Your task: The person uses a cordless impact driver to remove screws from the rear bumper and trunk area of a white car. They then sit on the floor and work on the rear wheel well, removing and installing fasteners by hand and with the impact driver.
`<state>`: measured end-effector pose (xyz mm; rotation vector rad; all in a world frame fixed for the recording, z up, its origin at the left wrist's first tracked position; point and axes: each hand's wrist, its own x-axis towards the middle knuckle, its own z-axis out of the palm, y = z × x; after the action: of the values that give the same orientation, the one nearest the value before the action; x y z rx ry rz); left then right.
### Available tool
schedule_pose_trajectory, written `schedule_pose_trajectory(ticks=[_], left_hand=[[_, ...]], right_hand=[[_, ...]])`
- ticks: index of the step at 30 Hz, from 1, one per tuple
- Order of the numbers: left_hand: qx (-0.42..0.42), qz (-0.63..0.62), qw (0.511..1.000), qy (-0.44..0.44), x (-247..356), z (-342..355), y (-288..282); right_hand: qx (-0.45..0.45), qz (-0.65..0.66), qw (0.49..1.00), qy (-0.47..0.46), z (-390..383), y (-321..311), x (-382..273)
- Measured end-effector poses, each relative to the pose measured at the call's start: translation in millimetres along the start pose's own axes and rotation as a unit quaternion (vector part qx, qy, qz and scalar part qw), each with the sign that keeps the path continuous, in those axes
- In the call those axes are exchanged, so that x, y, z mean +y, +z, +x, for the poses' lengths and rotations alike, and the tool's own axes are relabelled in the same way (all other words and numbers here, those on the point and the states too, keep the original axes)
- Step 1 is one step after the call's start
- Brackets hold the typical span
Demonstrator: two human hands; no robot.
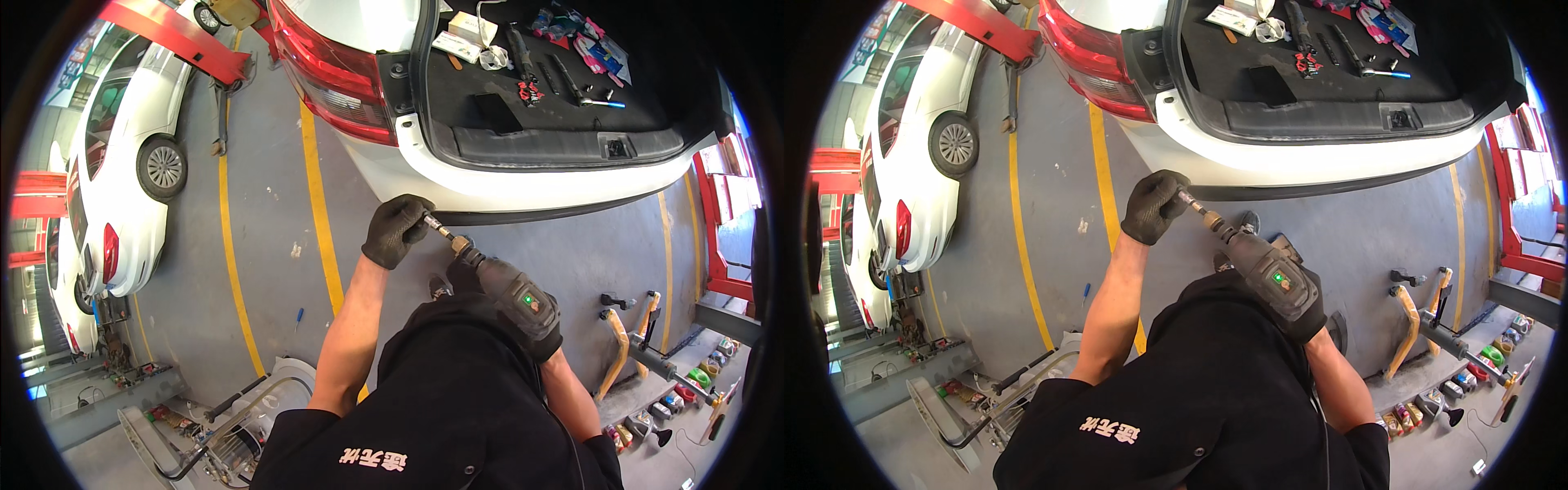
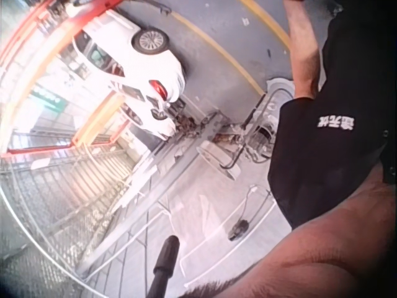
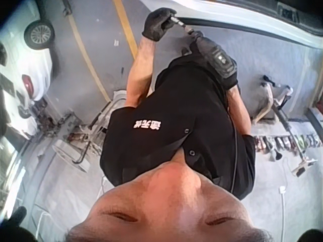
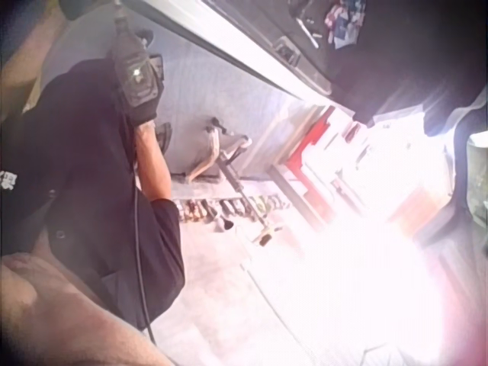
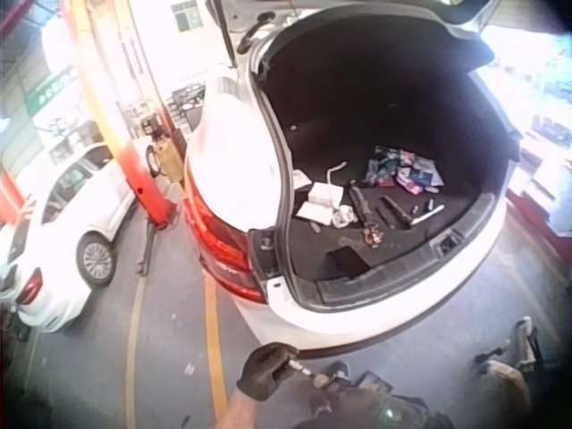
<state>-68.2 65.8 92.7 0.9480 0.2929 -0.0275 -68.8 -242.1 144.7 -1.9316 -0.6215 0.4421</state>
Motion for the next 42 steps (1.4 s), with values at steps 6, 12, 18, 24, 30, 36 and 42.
schedule_pose_trajectory(ticks=[6,12,18,24,30,36,42], left_hand=[[-0.032,0.064,0.997,-0.017,3,9,-4],[0.023,-0.225,0.974,-0.008,-61,60,-11],[0.093,-0.467,0.879,0.025,-77,128,-20],[0.117,-0.448,0.886,0.017,-85,142,-25],[0.109,-0.531,0.84,0.002,-77,137,-14],[0.042,-0.55,0.834,-0.014,-77,135,-28],[0.056,-0.476,0.874,-0.083,-75,130,-50]], right_hand=[[-0.011,-0.13,0.986,-0.1,13,-5,13],[0.044,-0.024,0.998,-0.026,43,23,33],[0.1,-0.169,0.973,-0.122,98,74,87],[0.098,-0.183,0.972,-0.108,117,87,107],[0.103,-0.114,0.981,-0.119,136,80,92],[0.108,-0.166,0.976,-0.091,134,89,79],[0.136,-0.178,0.972,-0.068,124,123,84]])
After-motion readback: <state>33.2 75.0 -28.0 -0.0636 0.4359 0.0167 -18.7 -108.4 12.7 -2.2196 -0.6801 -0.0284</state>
